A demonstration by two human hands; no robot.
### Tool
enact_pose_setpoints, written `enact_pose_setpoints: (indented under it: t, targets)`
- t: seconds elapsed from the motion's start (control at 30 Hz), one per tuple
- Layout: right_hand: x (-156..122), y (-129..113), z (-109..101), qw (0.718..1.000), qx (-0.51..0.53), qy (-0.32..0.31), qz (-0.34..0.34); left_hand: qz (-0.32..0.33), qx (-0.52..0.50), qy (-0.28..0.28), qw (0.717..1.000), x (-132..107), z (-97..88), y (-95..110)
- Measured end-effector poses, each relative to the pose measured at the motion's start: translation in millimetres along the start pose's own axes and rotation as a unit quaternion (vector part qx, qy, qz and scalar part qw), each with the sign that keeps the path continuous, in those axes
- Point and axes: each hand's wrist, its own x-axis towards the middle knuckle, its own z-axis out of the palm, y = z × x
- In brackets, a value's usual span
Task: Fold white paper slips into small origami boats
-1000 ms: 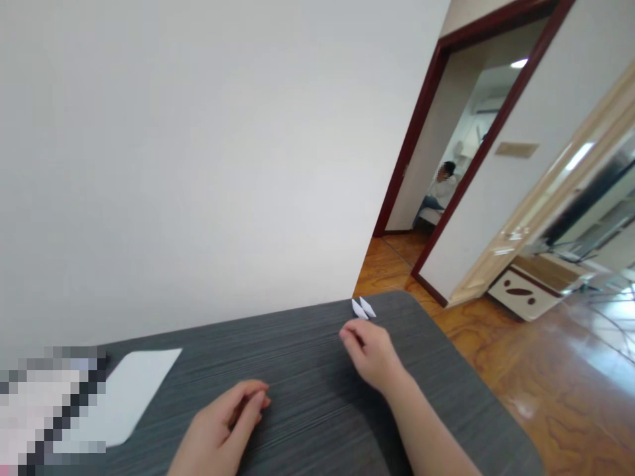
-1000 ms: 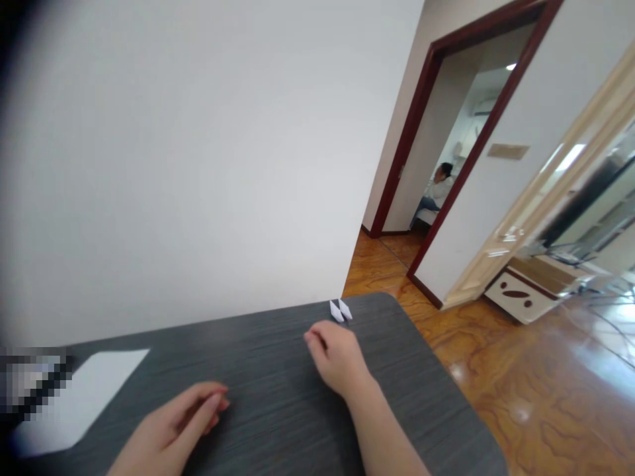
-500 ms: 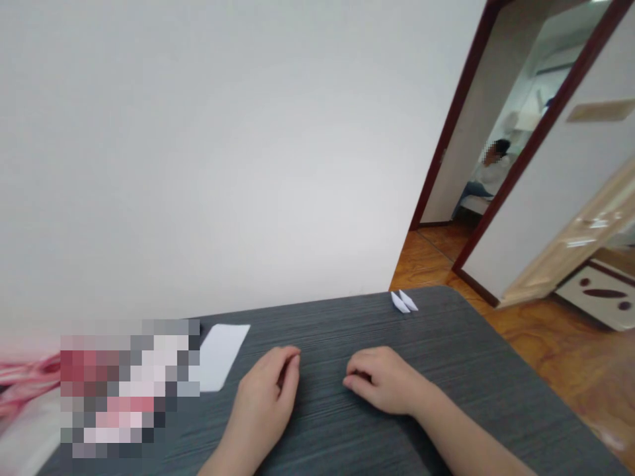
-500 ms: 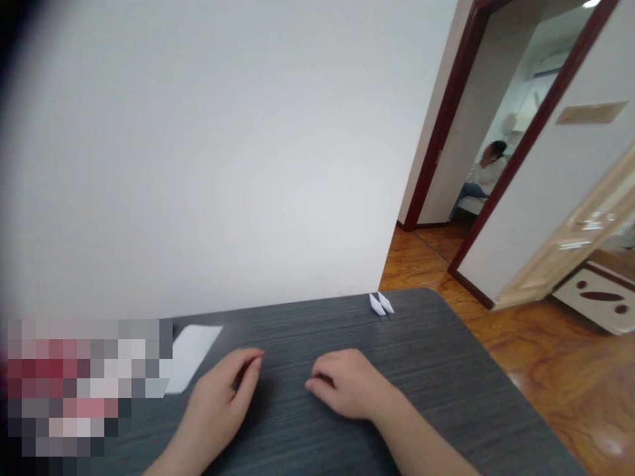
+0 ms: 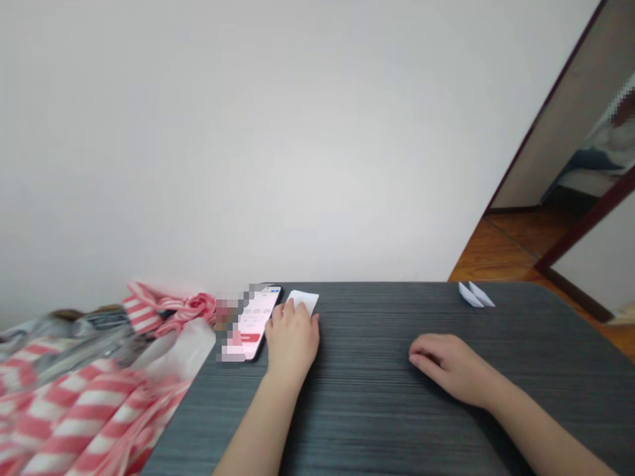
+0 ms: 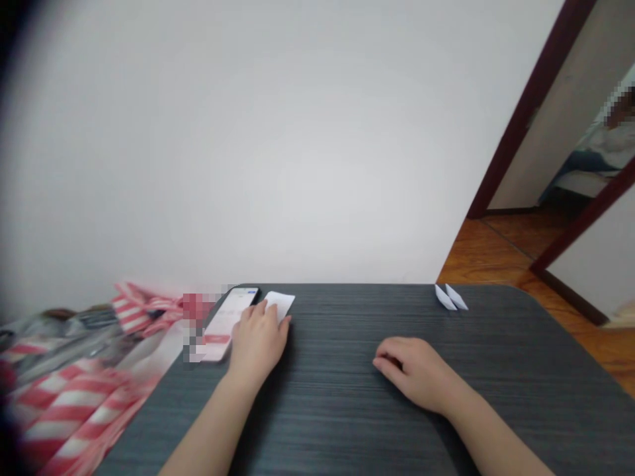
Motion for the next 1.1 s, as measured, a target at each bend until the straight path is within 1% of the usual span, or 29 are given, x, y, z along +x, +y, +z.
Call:
enact_pose_setpoints:
  t: [0.1, 0.2, 0.37, 0.5, 0.6, 0.67, 0.77, 0.83, 0.93, 1.0, 1.03, 1.07, 1.1]
  targets:
    - [-1, 0, 0, 1.0, 0.0, -0.001, 0.002, -0.001, -0.003, -0.039, 0.999, 1, 1.3, -2]
    - [-1, 0, 0, 1.0, 0.0, -0.002, 0.002, 0.001, -0.013, -0.06, 0.998, 3, 1.5, -4]
    - [-1, 1, 0, 1.0, 0.002, -0.003, 0.003, 0.0, -0.027, -0.073, 0.997, 5, -0.7, -7]
    - [-1, 2, 0, 1.0, 0.001, -0.003, 0.006, 0.001, -0.032, -0.068, 0.997, 8, 0.4, -10]
    - [-1, 3, 0, 1.0, 0.0, -0.006, 0.005, -0.014, -0.025, -0.056, 0.998, 10, 2.6, -10]
    - [-1, 3, 0, 1.0, 0.0, -0.004, 0.004, -0.031, -0.019, -0.034, 0.999, 11, 1.3, -11]
    - [-2, 3, 0, 1.0, 0.003, -0.002, 0.005, -0.05, -0.026, 0.022, 0.998, 11, -8.4, -14]
    - [-2, 3, 0, 1.0, 0.006, -0.001, 0.004, -0.079, -0.045, 0.07, 0.993, 12, -18.2, -18]
    - [-2, 3, -1, 1.0, 0.008, 0.002, 0.002, -0.118, -0.128, 0.139, 0.975, 13, -30.1, -22]
    - [-2, 2, -1, 1.0, 0.008, 0.004, 0.003, -0.137, -0.233, 0.158, 0.95, 12, -31.8, -19]
    - [-1, 2, -2, 1.0, 0.009, 0.006, 0.003, -0.144, -0.309, 0.149, 0.928, 10, -30.3, -15]
    - [-1, 2, -2, 1.0, 0.012, 0.007, 0.003, -0.146, -0.401, 0.122, 0.896, 8, -27.7, -9]
    - [-1, 2, -2, 1.0, 0.018, 0.008, 0.004, -0.147, -0.491, 0.085, 0.854, 5, -24.2, -1]
